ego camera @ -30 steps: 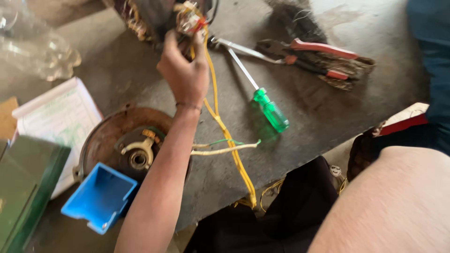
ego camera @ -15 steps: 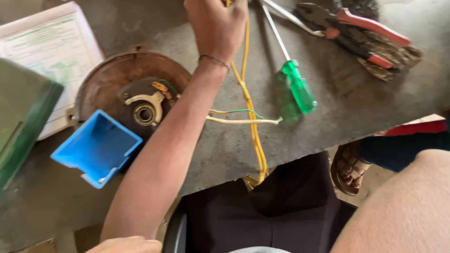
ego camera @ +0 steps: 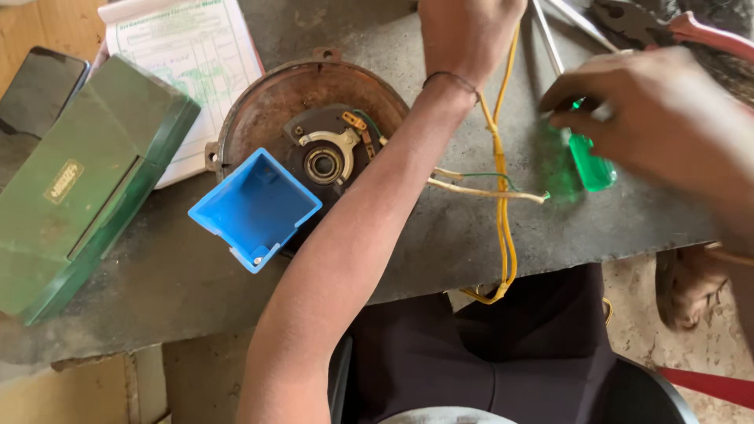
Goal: The person connects a yellow power cable to a terminal block mounted on an electric motor at a workbench. They position the wires into the terminal, tighten the connections using pliers, a screwdriver and a wrench, and handle small nuts and washers while securing the assembly to the motor housing.
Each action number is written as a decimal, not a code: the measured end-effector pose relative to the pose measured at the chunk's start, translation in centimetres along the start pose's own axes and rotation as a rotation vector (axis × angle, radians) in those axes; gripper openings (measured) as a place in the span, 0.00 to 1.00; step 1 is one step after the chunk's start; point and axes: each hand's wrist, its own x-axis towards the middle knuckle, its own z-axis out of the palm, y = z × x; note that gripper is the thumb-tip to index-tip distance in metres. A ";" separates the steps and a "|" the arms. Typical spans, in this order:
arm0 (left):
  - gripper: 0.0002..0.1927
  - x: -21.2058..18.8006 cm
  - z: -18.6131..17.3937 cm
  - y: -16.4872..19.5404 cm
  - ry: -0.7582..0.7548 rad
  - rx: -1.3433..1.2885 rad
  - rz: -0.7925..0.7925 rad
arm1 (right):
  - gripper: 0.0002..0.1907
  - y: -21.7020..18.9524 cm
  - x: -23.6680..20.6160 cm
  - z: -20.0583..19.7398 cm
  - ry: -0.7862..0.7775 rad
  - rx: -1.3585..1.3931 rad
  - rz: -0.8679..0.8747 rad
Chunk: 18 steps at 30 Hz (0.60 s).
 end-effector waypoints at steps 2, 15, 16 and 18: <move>0.16 0.0 -0.3 0.6 0.029 0.025 0.033 | 0.11 0.7 -1.2 1.3 0.111 -0.100 -0.018; 0.13 2.2 -2.0 5.7 0.084 -0.004 -0.139 | 0.13 2.8 -3.2 0.7 0.161 -0.429 0.026; 0.12 2.3 -2.1 6.1 0.064 -0.049 -0.178 | 0.15 2.7 -3.2 0.7 0.167 -0.411 0.028; 0.13 2.5 -2.5 6.7 0.023 -0.132 -0.265 | 0.18 2.3 -3.0 0.5 0.169 -0.368 0.026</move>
